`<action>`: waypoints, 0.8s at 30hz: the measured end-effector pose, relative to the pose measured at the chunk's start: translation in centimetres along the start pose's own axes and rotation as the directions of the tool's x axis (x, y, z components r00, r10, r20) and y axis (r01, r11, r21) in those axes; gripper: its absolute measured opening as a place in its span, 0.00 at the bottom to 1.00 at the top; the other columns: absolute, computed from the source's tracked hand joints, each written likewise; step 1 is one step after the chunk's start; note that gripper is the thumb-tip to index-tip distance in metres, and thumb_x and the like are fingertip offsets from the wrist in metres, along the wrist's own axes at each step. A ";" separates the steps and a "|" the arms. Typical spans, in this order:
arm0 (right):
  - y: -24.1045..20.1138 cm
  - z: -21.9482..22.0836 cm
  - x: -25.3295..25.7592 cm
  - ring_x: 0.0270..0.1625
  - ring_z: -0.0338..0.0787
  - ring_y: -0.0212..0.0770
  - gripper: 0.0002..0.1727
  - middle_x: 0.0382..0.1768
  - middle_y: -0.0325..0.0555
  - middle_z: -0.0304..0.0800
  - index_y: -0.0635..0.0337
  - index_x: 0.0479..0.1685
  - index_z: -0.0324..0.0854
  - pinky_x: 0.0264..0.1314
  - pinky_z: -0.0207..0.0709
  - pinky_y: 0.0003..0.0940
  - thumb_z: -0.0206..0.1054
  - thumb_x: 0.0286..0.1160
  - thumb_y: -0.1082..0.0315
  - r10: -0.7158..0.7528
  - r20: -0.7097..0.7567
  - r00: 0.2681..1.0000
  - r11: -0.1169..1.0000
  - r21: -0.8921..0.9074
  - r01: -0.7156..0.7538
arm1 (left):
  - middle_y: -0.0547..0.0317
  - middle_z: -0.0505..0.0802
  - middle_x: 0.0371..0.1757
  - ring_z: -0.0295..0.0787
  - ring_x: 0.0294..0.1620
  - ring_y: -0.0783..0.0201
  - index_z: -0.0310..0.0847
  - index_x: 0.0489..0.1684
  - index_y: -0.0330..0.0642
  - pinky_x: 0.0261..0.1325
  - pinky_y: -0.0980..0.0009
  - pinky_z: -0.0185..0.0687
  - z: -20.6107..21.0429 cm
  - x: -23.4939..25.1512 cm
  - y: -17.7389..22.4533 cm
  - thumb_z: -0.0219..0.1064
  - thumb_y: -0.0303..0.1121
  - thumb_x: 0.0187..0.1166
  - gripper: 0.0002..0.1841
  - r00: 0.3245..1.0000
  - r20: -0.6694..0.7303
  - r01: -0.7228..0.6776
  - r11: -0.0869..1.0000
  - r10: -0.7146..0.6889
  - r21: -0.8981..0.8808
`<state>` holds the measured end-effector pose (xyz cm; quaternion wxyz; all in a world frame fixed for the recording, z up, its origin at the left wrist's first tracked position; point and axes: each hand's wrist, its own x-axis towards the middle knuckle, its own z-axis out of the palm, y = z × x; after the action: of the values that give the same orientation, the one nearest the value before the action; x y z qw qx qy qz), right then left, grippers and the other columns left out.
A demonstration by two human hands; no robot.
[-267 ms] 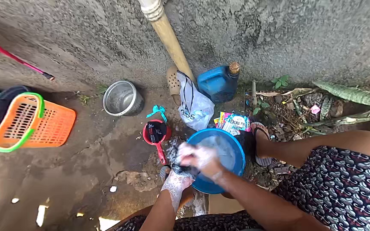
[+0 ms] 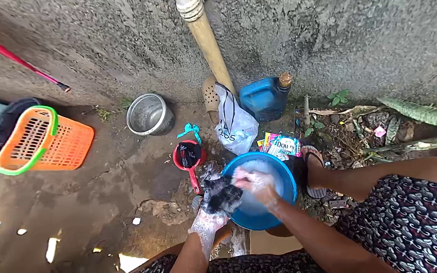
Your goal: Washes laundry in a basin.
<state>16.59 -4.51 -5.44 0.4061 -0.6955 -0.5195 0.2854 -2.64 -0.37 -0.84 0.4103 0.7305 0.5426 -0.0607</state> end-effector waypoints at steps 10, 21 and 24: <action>-0.1 0.6 0.2 0.51 0.96 0.49 0.22 0.46 0.49 0.97 0.53 0.53 0.94 0.59 0.86 0.55 0.70 0.76 0.45 0.096 0.095 0.991 0.993 -0.078 -0.089 | 0.44 0.87 0.71 0.79 0.76 0.57 0.79 0.73 0.36 0.82 0.59 0.69 1.1 0.4 1.4 0.75 0.46 0.74 0.31 0.995 0.080 0.050 0.991 -0.060 0.121; -2.3 1.5 -0.6 0.49 0.97 0.44 0.20 0.45 0.47 0.98 0.54 0.52 0.95 0.58 0.89 0.48 0.74 0.73 0.48 0.029 0.077 0.997 0.999 0.026 -0.031 | 0.47 0.89 0.65 0.84 0.70 0.61 0.80 0.69 0.36 0.76 0.62 0.76 2.0 0.5 -0.1 0.79 0.41 0.69 0.30 0.995 0.050 0.084 0.995 -0.082 -0.045; -3.9 2.9 -2.0 0.49 0.95 0.46 0.20 0.45 0.48 0.97 0.53 0.52 0.94 0.56 0.87 0.51 0.73 0.74 0.48 -0.055 0.171 0.984 0.995 0.088 0.040 | 0.47 0.89 0.63 0.84 0.66 0.64 0.78 0.70 0.32 0.71 0.67 0.79 2.4 0.3 -0.8 0.73 0.33 0.77 0.24 0.994 0.051 0.102 0.970 -0.093 -0.221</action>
<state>11.69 -5.11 -3.65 0.3948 -0.6378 -0.5568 0.3568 -2.32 -1.69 -3.01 0.4972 0.6508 0.5727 -0.0340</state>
